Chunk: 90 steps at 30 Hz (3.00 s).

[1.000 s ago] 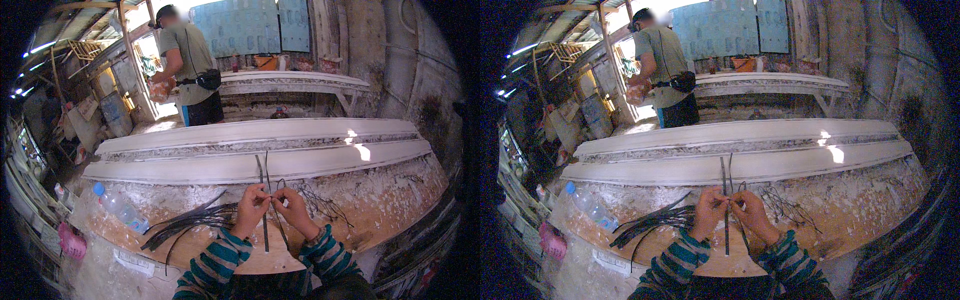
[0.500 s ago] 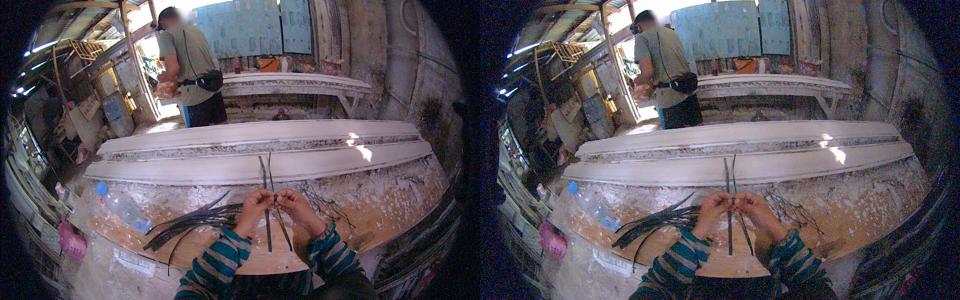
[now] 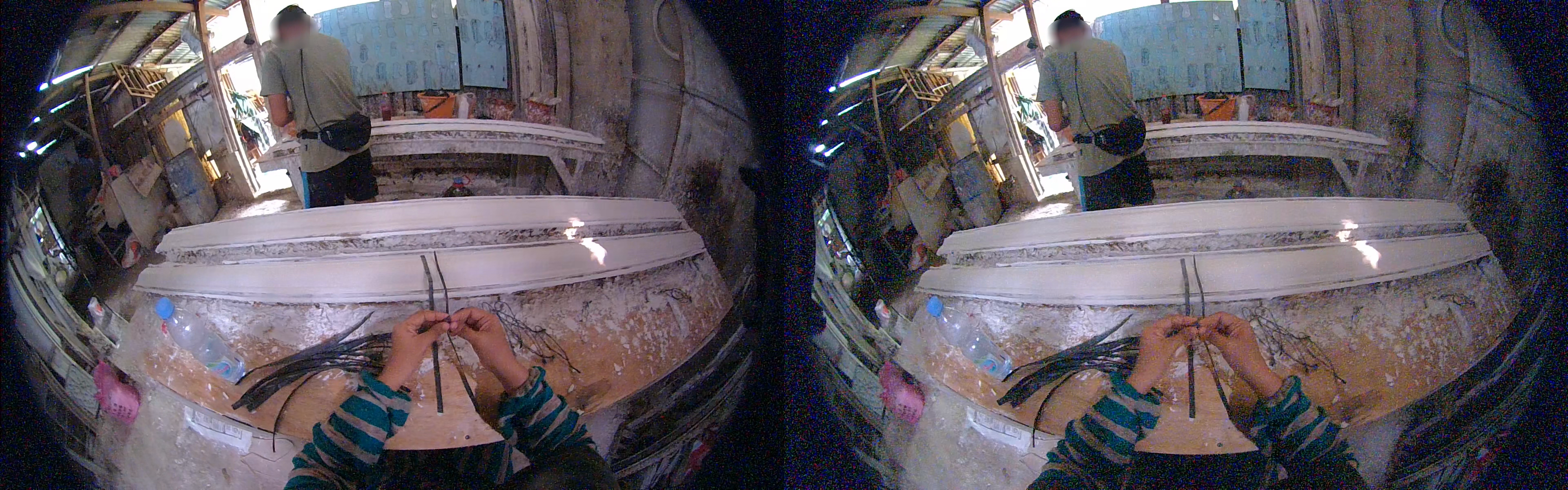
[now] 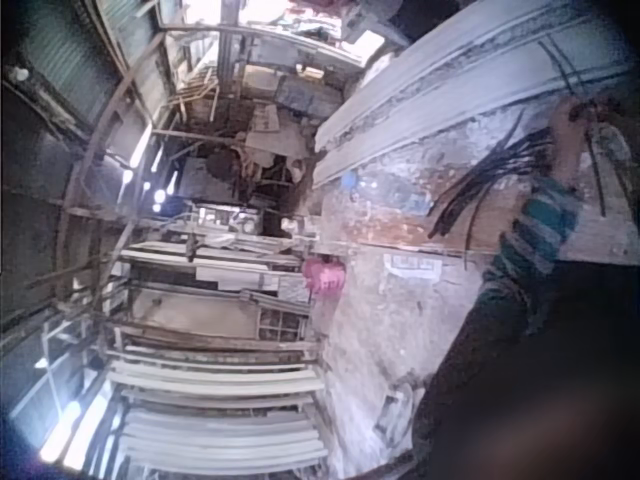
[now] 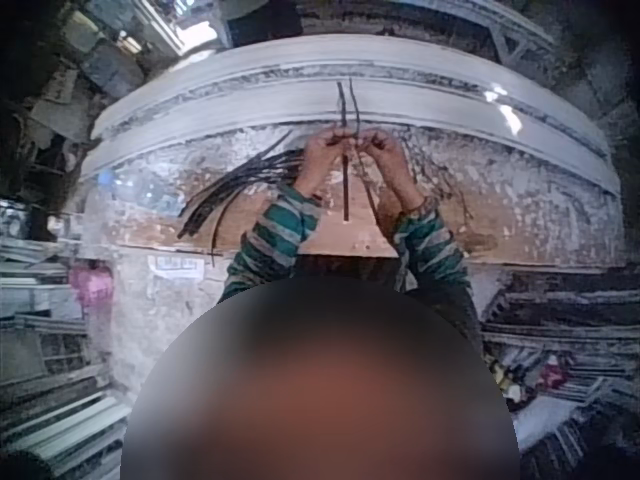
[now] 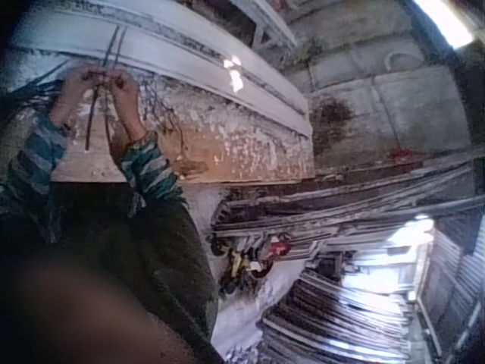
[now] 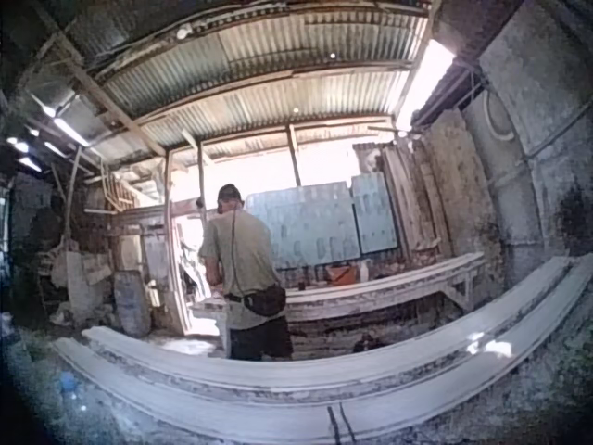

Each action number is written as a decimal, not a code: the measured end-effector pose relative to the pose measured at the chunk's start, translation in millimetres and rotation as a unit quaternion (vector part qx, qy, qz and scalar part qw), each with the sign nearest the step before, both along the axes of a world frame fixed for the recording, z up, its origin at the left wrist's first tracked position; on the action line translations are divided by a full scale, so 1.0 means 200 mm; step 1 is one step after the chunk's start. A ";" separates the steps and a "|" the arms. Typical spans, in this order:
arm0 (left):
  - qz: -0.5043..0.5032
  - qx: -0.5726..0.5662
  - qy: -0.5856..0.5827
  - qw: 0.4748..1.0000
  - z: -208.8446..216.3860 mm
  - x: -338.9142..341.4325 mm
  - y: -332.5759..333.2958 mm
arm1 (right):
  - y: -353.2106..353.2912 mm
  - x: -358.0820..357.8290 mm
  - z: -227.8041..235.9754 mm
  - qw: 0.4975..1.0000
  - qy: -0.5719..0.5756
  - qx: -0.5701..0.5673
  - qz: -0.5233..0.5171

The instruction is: The person repeatedly strips the outer insulation from black cables by hand, peeling the sheath off and setting the stripped pieces aside. A coworker in the background handles a bag and works on a separate surface.

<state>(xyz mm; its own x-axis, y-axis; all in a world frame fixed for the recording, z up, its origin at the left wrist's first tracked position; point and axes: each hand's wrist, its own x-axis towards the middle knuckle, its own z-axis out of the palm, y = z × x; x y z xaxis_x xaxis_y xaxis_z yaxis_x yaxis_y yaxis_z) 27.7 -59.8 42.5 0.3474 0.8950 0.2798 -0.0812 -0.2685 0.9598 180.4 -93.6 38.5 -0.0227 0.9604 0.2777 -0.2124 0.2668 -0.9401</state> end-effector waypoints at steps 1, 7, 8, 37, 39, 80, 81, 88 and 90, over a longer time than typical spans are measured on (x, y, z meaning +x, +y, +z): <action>-0.005 -0.003 0.005 1.000 0.01 -0.01 0.00 | 0.00 0.00 0.00 1.000 0.000 0.005 -0.002; -0.077 -0.036 -0.005 0.996 0.01 -0.04 0.04 | 0.01 0.01 -0.02 0.998 -0.052 0.024 0.005; -0.095 -0.050 -0.009 0.994 0.00 -0.05 0.05 | 0.01 0.01 -0.01 0.998 -0.045 0.035 0.006; -0.020 -0.053 -0.119 0.991 0.02 -0.13 0.16 | -0.05 0.00 0.08 0.956 -0.293 -0.010 -0.020; -0.032 -0.065 -0.130 0.989 0.04 -0.13 0.14 | -0.04 -0.03 0.07 0.945 -0.323 0.031 -0.030; -0.249 -0.123 -0.133 0.951 -0.12 -0.03 0.13 | -0.08 -0.06 0.10 0.955 -0.286 0.043 -0.070; -0.269 -0.136 -0.103 0.948 -0.13 -0.02 0.13 | -0.07 -0.05 0.08 0.962 -0.253 0.051 -0.086; -0.216 -0.064 -0.036 0.974 -0.09 0.02 0.03 | -0.05 0.03 0.07 0.996 0.025 -0.071 -0.054; -0.200 -0.042 -0.005 0.979 -0.05 0.00 0.02 | -0.04 0.05 0.07 0.995 -0.003 -0.045 -0.085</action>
